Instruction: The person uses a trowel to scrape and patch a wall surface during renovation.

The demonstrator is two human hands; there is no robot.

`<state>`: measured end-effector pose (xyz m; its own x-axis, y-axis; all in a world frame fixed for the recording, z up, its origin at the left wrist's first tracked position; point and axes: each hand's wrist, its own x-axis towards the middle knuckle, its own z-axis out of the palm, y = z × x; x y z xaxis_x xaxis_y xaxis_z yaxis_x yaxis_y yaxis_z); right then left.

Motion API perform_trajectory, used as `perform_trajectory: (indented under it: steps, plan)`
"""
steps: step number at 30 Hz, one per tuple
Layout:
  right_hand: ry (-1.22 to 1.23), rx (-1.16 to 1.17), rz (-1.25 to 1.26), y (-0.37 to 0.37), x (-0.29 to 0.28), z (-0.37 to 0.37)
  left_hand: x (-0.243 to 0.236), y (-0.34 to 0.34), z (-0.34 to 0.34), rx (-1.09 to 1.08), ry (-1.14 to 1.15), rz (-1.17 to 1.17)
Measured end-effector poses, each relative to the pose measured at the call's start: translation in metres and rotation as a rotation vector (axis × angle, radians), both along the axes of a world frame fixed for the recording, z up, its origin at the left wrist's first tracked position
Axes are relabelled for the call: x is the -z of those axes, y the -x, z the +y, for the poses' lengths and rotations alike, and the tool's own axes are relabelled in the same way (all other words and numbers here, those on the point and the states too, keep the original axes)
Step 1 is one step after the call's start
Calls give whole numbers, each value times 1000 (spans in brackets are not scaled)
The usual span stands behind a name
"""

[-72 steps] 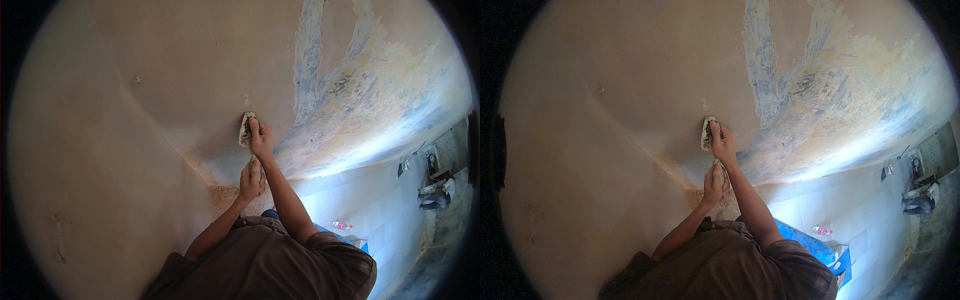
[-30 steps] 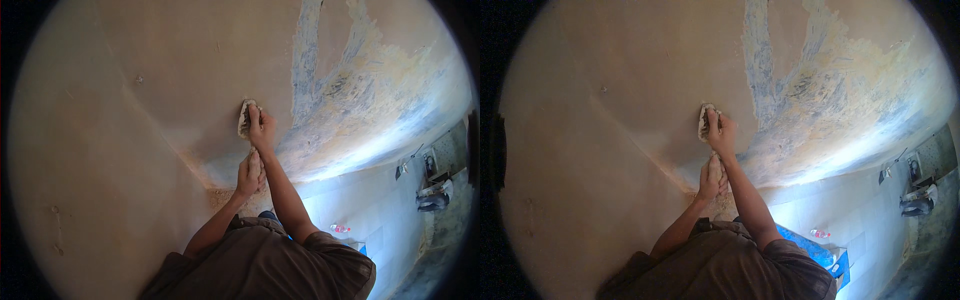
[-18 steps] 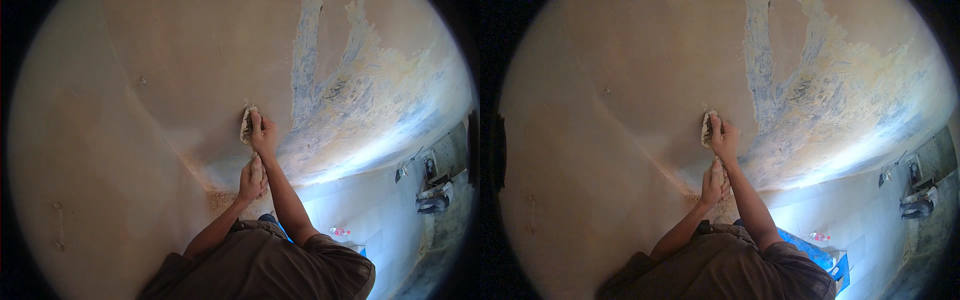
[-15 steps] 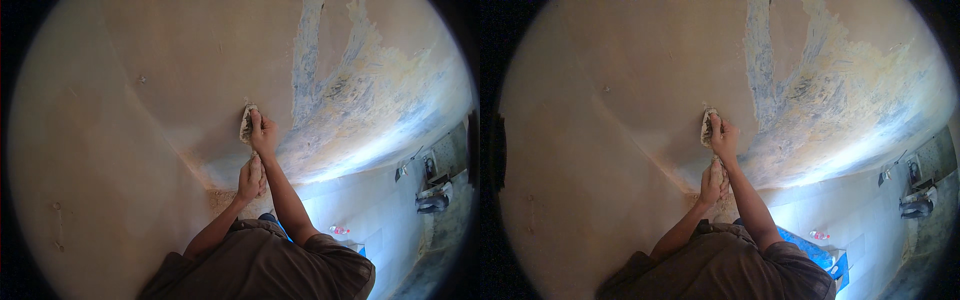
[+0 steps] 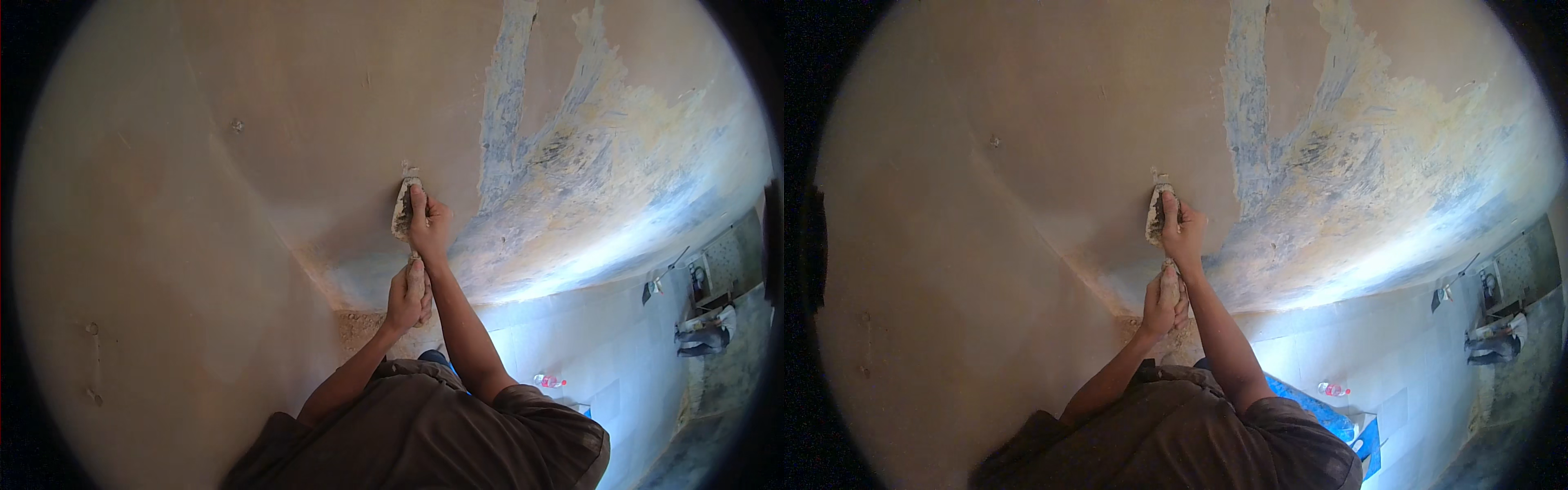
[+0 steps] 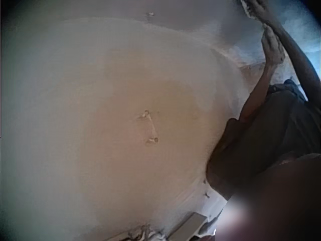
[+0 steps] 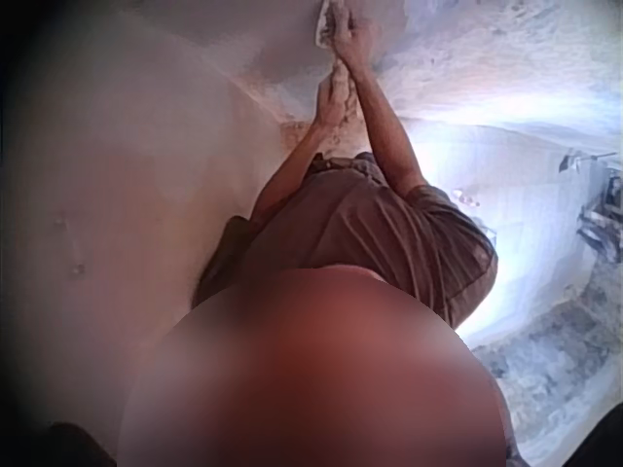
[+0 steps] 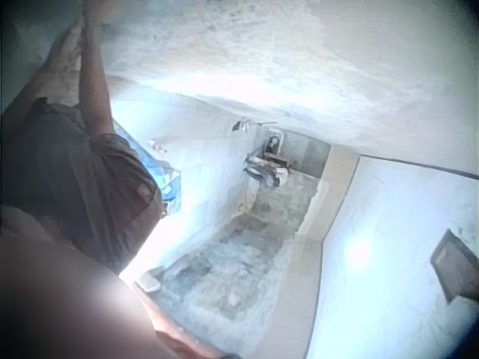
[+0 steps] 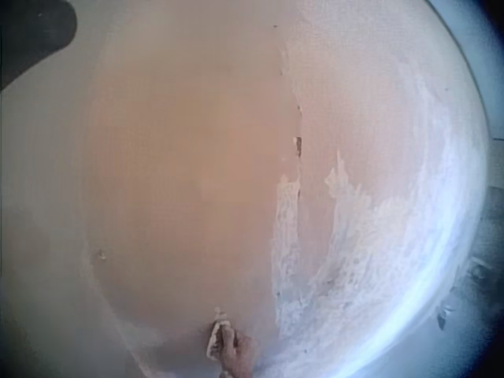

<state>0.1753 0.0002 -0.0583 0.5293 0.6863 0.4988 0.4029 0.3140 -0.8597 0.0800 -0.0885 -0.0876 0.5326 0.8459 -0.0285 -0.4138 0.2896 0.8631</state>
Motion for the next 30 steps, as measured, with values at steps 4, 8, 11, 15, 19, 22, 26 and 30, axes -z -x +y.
perform_trajectory:
  steps: [4, 8, 11, 15, 19, 22, 26, 30]
  plan:
    - [25, -43, 84, -1, -13, 0, -11, 0, 1, 24, 32, -25]
    - [62, -11, 4, 2, -12, -7, -5, -2, -4, -16, 5, -12]
    - [29, -9, 58, 5, -16, -8, -5, 0, -2, 2, -3, -44]
    - [44, -7, 33, 4, -25, -4, -16, -4, 0, -10, 31, -43]
    - [23, 11, 2, 2, -11, -6, -9, -1, -5, -7, 32, -45]
    - [17, 30, 37, 3, -13, -1, -15, -3, -2, -5, 46, -50]
    - [47, -6, 14, 1, -16, -2, -14, -2, 1, -29, -51, 22]
    - [24, 14, 37, 2, -3, -2, -11, 2, -2, 11, 14, 15]
